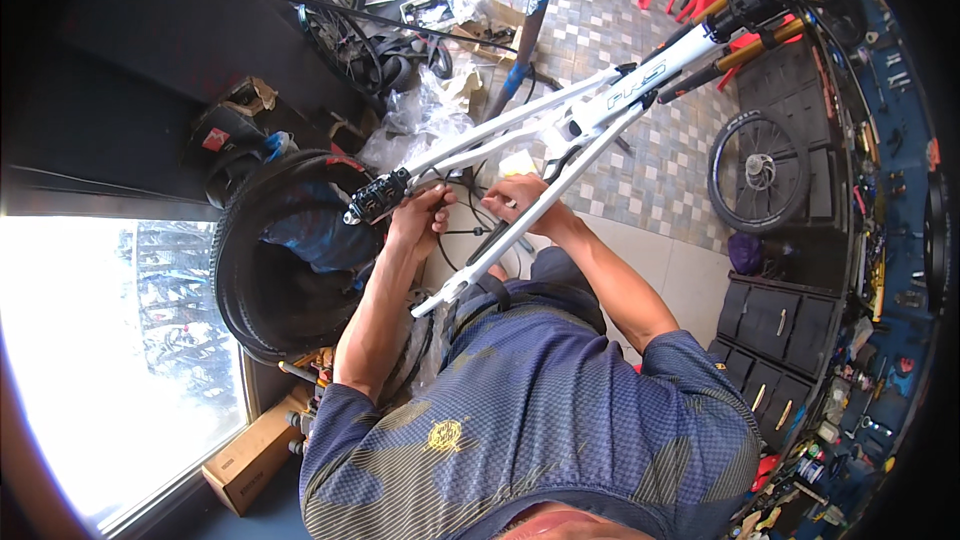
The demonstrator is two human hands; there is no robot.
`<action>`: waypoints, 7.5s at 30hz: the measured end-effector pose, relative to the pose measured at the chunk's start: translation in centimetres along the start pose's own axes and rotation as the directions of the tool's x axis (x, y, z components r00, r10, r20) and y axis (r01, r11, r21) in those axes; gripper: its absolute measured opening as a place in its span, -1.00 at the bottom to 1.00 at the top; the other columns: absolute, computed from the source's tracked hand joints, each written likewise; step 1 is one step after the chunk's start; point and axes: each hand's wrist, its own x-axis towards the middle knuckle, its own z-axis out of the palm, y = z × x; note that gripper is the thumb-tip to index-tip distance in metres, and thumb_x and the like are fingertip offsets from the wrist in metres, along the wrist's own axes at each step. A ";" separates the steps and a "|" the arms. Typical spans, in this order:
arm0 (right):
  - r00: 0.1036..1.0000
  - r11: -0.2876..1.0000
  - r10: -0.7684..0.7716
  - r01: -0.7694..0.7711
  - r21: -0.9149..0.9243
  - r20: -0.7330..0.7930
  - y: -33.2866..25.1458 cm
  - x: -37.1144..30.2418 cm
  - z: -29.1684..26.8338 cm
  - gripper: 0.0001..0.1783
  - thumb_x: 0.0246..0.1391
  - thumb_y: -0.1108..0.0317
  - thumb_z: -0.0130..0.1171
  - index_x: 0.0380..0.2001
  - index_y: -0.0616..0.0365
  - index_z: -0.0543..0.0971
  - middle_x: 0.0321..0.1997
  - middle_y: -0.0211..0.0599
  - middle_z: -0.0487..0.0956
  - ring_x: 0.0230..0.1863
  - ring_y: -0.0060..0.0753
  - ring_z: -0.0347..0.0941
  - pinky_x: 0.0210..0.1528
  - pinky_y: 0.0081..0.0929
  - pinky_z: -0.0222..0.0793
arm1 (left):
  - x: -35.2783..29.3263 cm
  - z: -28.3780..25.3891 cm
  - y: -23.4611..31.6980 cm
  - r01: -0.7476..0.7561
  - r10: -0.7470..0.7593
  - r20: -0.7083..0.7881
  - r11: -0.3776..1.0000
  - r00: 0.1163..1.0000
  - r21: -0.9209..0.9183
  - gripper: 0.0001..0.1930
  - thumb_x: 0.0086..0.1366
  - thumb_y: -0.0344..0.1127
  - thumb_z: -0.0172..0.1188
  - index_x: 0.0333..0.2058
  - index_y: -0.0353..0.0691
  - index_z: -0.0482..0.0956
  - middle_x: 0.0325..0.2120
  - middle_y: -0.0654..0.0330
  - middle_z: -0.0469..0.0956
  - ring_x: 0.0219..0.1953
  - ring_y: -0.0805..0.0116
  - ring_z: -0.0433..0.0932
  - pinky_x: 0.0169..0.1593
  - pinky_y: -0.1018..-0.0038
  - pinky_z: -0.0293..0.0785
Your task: The person routes a brake cable through the frame of a white bicycle mounted on a repair stand. They use a small tool to adjust the cable end and then use pliers to cut the cable. The person then threads the cable through the rear derailleur and pulls it taut.
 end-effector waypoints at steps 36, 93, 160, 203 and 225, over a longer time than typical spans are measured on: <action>0.973 0.865 -0.049 -0.071 0.496 0.226 0.9 7.8 5.2 -0.57 0.21 -0.01 0.18 -0.51 0.11 0.69 -0.53 -0.15 0.62 -0.48 -0.15 0.58 -0.34 -0.28 0.45 | -5.3 0.3 -1.4 -0.037 0.115 -0.204 0.937 0.972 0.348 -0.75 0.45 -0.27 0.11 -0.05 -0.34 0.52 -0.38 0.21 0.59 -0.49 0.48 0.55 -0.35 0.54 0.56; 0.956 0.814 0.029 -0.191 0.548 0.291 1.9 5.7 2.0 -0.58 0.16 -0.01 0.25 -0.33 0.19 0.70 -0.42 -0.17 0.68 -0.39 -0.33 0.60 -0.23 -0.37 0.47 | -1.3 2.3 -2.7 -0.006 0.108 -0.277 0.939 0.955 0.345 -0.72 0.51 -0.19 -0.01 -0.19 -0.29 0.56 -0.50 0.36 0.45 -0.53 0.57 0.40 -0.45 0.59 0.41; 0.984 0.984 0.089 -0.111 0.138 0.153 0.2 2.4 0.5 -0.58 0.11 -0.09 0.21 -0.42 0.07 0.67 -0.49 -0.17 0.63 -0.38 -0.08 0.61 -0.28 -0.23 0.47 | -3.4 3.8 4.2 0.280 -0.347 -0.250 0.922 0.904 -0.266 -0.84 0.46 -0.31 -0.04 -0.26 -0.26 0.42 -0.68 0.54 0.01 -0.74 0.73 -0.05 -0.75 0.67 -0.19; 0.964 0.985 0.154 -0.167 0.043 0.215 -0.6 3.0 0.5 -0.56 0.15 -0.08 0.15 -0.41 0.09 0.66 -0.43 -0.12 0.66 -0.29 0.00 0.62 -0.19 -0.16 0.47 | -3.0 1.0 -1.3 -0.222 0.411 -0.074 0.625 0.909 0.748 -0.80 0.44 -0.30 0.03 -0.31 -0.28 0.54 -0.75 0.34 0.31 -0.78 0.58 0.25 -0.67 0.58 0.11; 0.968 0.979 0.176 -0.191 0.073 0.180 -0.2 2.7 1.1 -0.57 0.10 -0.10 0.20 -0.44 0.07 0.66 -0.49 -0.16 0.64 -0.35 -0.04 0.61 -0.25 -0.19 0.46 | -1.0 2.5 1.7 0.154 -0.167 -0.214 0.985 0.962 -0.073 -0.83 0.43 -0.26 0.01 -0.28 -0.22 0.46 -0.74 0.55 0.04 -0.78 0.69 -0.05 -0.74 0.63 -0.15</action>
